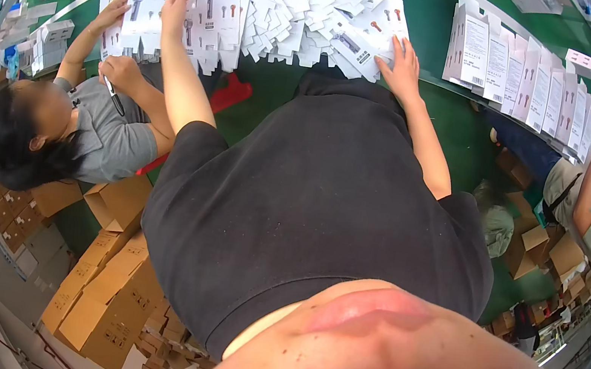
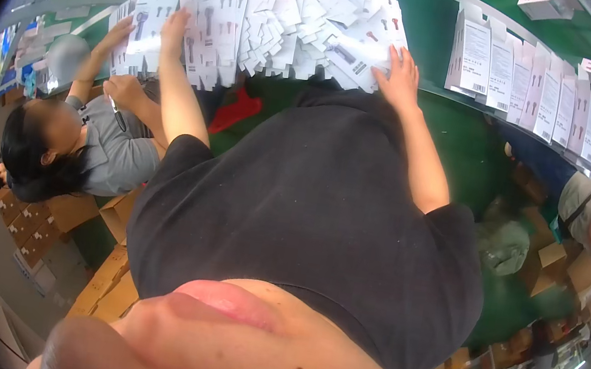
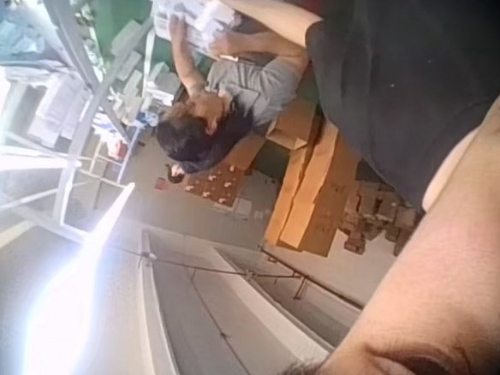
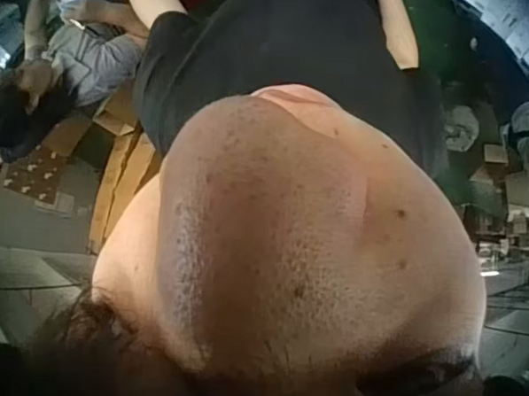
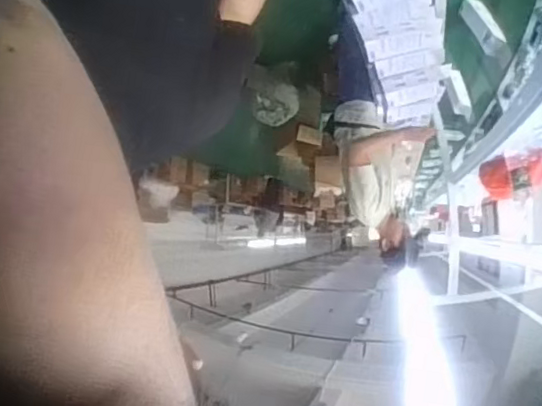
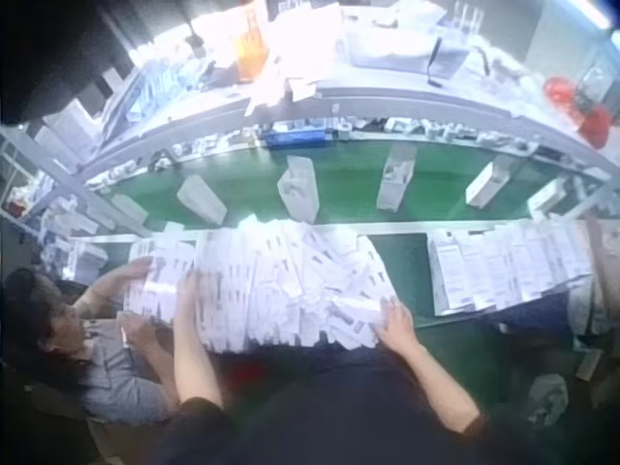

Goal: The person folds flat cardboard packaging sheets into boxes by hand and stacks them on the workbench.

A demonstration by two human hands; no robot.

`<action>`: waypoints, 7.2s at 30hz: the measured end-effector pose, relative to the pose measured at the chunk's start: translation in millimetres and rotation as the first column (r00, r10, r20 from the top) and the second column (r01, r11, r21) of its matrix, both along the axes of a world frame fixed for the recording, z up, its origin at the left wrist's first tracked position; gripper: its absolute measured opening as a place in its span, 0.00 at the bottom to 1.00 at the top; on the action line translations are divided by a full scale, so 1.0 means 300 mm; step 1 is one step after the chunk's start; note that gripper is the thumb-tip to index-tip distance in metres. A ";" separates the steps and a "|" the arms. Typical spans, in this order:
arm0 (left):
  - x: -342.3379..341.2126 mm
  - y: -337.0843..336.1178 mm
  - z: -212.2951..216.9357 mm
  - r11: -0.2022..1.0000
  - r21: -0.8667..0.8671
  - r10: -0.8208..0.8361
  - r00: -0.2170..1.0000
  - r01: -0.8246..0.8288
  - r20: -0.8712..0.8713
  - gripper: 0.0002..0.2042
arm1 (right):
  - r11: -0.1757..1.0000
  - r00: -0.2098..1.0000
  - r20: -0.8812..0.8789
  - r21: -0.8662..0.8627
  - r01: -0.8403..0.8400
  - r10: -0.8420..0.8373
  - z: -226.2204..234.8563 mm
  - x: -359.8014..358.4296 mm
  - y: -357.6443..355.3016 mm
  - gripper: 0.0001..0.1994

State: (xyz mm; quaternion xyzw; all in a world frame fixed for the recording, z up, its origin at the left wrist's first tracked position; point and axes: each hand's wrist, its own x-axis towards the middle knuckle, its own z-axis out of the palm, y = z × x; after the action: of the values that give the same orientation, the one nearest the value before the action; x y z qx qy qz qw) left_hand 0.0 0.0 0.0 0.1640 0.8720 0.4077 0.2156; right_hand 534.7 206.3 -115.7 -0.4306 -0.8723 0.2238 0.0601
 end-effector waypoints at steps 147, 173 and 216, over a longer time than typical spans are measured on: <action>1.185 0.028 0.427 0.936 0.191 -0.348 0.856 0.295 0.381 0.35 | 0.091 0.535 -0.844 -0.529 -0.843 0.045 1.569 -0.030 -0.170 0.33; 1.213 0.023 0.417 0.967 0.205 -0.204 0.940 0.150 0.272 0.33 | -0.243 0.262 -0.928 -0.198 -0.949 -0.265 1.400 -0.013 -0.105 0.34; 0.771 0.173 0.009 0.951 -0.146 -0.307 0.776 0.273 -0.551 0.40 | 0.759 0.708 -0.557 -0.197 -0.620 0.435 1.901 0.304 -0.173 0.15</action>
State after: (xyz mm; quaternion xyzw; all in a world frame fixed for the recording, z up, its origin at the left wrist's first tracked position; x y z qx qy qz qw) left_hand 231.3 52.0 2.6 0.4038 0.8718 0.2770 0.0113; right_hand 626.0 154.5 454.5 -0.0914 -0.8577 0.4906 0.1235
